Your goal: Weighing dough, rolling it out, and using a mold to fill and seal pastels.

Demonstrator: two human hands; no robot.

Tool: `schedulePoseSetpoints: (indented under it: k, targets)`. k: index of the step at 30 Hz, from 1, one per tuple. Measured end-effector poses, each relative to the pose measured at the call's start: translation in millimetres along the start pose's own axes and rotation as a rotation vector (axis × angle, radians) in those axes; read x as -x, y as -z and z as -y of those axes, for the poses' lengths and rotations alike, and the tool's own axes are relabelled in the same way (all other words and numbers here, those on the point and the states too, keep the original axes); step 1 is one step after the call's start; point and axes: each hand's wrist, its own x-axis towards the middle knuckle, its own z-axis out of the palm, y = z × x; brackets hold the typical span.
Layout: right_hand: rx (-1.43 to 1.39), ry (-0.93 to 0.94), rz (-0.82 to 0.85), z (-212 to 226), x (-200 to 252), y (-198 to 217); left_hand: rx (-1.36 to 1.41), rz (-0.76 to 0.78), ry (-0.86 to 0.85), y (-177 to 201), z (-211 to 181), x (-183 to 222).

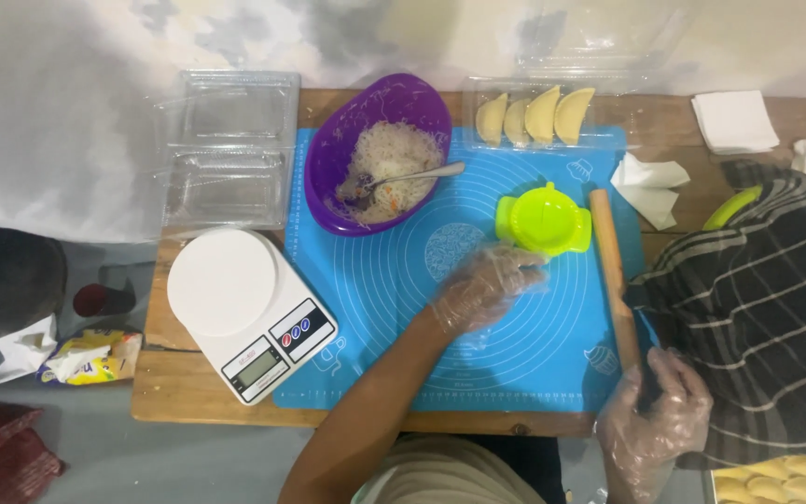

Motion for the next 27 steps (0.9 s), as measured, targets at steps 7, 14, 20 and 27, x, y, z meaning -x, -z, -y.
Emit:
schedulePoseSetpoints:
  k: [7,14,20,27]
  targets:
    - [-0.070,-0.025,0.019,0,10,6,0.129,0.070,0.090,0,0,0]
    - [-0.013,0.005,0.027,7,8,0,0.404,-0.371,0.003,7,6,6]
    - [0.168,-0.171,0.151,-15,27,-16,0.222,-0.025,0.083,-46,19,22]
    - [0.102,-0.339,0.033,-1,11,-4,-0.084,0.143,0.098,-59,18,29]
